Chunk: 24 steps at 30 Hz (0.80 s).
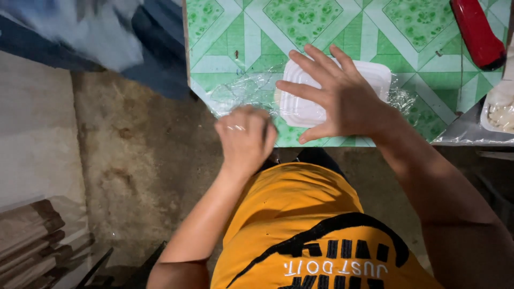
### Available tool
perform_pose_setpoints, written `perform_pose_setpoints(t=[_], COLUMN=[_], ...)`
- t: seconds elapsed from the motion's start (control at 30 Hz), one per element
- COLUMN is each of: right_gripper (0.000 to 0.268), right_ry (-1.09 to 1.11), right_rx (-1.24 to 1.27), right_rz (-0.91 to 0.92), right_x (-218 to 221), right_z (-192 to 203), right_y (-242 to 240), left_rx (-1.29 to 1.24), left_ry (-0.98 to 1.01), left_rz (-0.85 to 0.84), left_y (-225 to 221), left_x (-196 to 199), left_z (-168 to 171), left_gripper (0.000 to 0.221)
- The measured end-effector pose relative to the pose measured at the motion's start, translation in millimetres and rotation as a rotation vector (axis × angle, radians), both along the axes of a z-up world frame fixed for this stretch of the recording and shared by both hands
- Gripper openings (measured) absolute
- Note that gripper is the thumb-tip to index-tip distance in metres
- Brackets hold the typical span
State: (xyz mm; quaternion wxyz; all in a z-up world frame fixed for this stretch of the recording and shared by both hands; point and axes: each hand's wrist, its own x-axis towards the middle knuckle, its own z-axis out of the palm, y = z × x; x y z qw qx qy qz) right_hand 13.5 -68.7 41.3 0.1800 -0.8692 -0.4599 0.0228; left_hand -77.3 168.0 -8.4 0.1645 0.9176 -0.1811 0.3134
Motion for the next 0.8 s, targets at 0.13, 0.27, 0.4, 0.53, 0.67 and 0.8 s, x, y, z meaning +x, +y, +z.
perform_pose_setpoints(t=[0.13, 0.27, 0.4, 0.53, 0.67, 0.8], right_gripper=[0.122, 0.118, 0.103, 0.039, 0.029, 0.012], right_ry=[0.009, 0.128, 0.207, 0.233, 0.43, 0.393], right_rx=[0.014, 0.071, 0.079, 0.379, 0.548, 0.534], right_rz=[-0.007, -0.017, -0.005, 0.01, -0.059, -0.067], right_x=[0, 0, 5, 5, 2, 5], right_z=[1, 8, 0, -24, -21, -32], right_y=[-4, -2, -9, -27, -36, -37], left_rx=[-0.083, -0.37, -0.739, -1.107, -1.124, -1.143], left_ry=[0.046, 0.016, 0.129, 0.226, 0.213, 0.256], left_rz=[0.016, -0.39, -0.524, -0.286, -0.132, -0.024], left_y=[41, 71, 34, 12, 19, 17], left_x=[17, 26, 42, 75, 88, 85], left_z=[23, 58, 58, 33, 7, 10], left_gripper=[0.01, 0.014, 0.025, 0.036, 0.027, 0.029])
